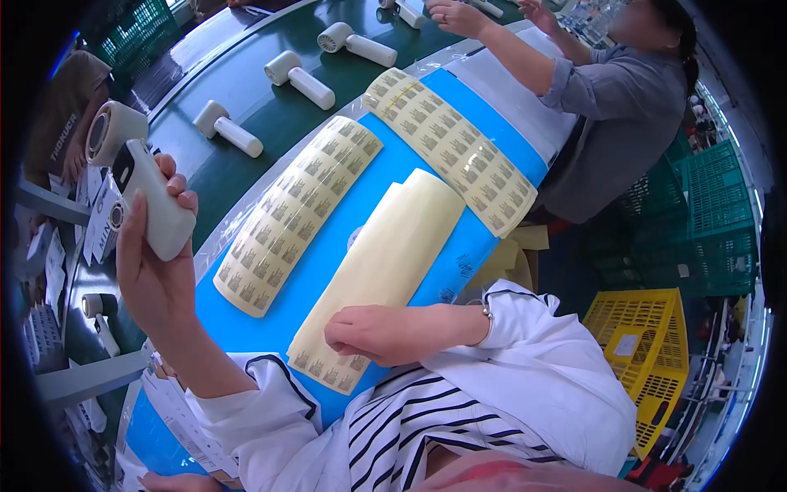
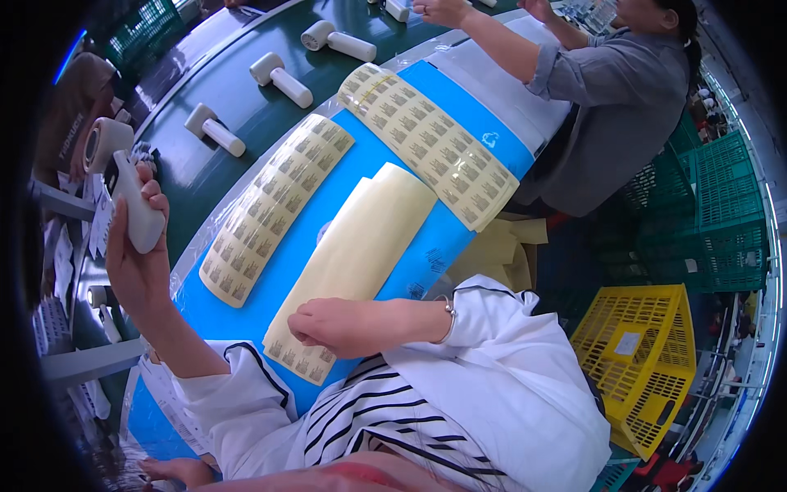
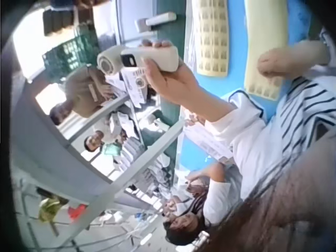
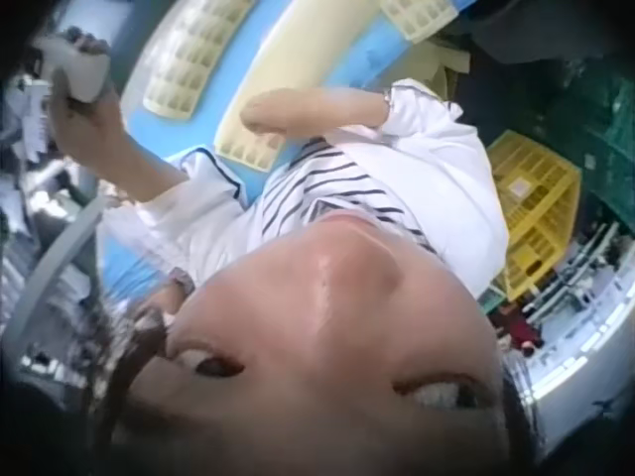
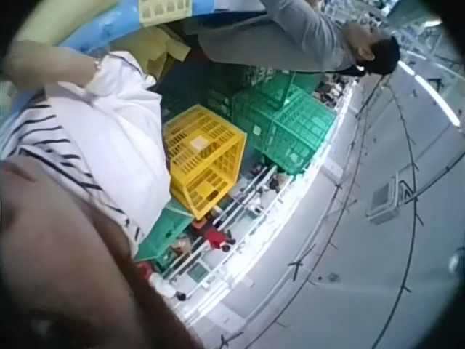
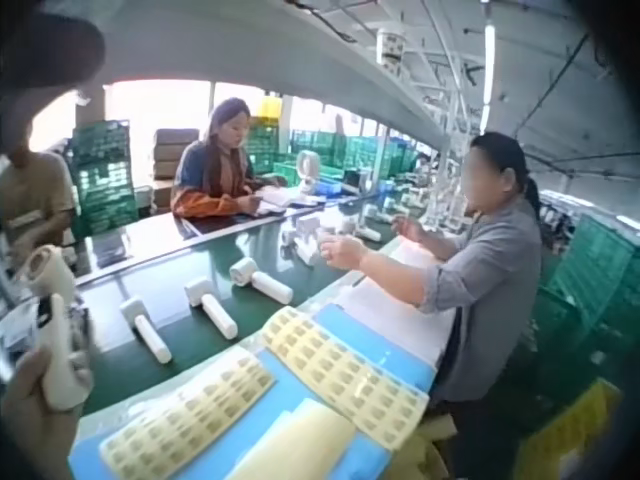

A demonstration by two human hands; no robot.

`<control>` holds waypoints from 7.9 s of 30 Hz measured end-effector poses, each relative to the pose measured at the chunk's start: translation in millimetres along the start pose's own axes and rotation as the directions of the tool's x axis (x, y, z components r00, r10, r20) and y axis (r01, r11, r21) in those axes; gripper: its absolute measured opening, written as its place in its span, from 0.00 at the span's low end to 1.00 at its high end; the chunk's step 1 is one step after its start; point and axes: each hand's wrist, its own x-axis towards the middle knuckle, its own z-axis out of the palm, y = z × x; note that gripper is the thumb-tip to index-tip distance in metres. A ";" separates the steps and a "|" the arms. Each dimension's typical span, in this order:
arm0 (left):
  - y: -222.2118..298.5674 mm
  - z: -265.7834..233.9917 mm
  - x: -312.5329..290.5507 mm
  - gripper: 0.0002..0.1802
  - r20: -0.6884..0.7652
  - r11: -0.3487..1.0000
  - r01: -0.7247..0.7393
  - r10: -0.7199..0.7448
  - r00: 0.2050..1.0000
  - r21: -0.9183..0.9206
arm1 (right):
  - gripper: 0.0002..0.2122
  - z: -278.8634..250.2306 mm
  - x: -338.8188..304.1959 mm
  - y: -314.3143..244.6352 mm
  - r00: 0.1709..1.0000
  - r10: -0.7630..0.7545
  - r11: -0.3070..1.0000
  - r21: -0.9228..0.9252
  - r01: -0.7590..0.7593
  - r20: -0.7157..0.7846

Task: The person repeatedly picks up portable fans, peels labels from backing sheets, applies the labels onto the fans by hand, and places the labeled fans onto the conveyor table.

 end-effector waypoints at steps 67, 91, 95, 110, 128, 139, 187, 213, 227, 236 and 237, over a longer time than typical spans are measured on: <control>-31.6 -212.7 28.8 0.33 -0.238 -0.509 0.708 0.703 0.670 0.489 | 0.18 -75.5 36.8 22.1 0.584 -0.109 0.985 -0.166 -0.045 -0.805; -44.1 -224.7 42.1 0.23 -0.055 -0.629 0.247 0.308 0.950 0.737 | 0.05 32.4 -26.7 5.2 0.959 -0.077 0.959 -0.284 -0.003 -0.271; -42.5 -225.1 46.8 0.29 -0.201 -0.317 0.381 0.478 0.855 0.869 | 0.06 33.1 -24.6 -3.7 0.962 -0.091 0.925 -0.379 -0.014 -0.259; -57.8 -229.7 46.2 0.30 -0.467 0.449 0.229 0.539 0.701 0.864 | 0.05 36.8 -29.2 -12.1 0.997 -0.066 0.794 -0.608 0.028 -0.040; -14.8 -86.7 37.5 0.23 -0.161 0.953 -0.116 0.166 0.973 0.279 | 0.08 -39.2 11.0 -16.2 1.000 0.009 0.964 0.268 -0.002 -0.022; -29.3 32.5 -19.5 0.15 -0.143 0.884 0.233 -0.313 0.939 -0.405 | 0.07 -85.7 83.9 -42.8 0.735 -0.193 0.961 0.025 0.274 -0.651; -72.3 -139.4 63.8 0.18 -0.497 0.856 0.196 0.079 0.864 0.478 | 0.15 -72.1 42.4 -20.7 0.563 -0.185 0.973 -0.232 -0.011 -0.805; -31.7 -48.2 -71.3 0.20 -0.323 0.850 -0.043 0.246 0.914 0.525 | 0.19 -32.7 -5.2 32.9 0.941 -0.006 0.774 -0.598 -0.210 -0.339; -92.0 -20.5 -157.7 0.19 -0.345 0.941 -0.049 0.170 0.923 0.334 | 0.06 17.7 35.0 36.5 0.889 -0.153 0.852 -0.514 -0.103 -0.432; -83.2 -17.4 -159.9 0.17 -0.359 0.943 -0.066 0.188 0.914 0.326 | 0.07 17.8 42.7 24.9 0.949 -0.033 0.818 -0.554 -0.155 -0.315; -81.5 -17.5 -159.7 0.17 -0.370 0.940 -0.063 0.192 0.909 0.335 | 0.07 19.1 43.9 23.1 0.948 -0.040 0.816 -0.557 -0.151 -0.315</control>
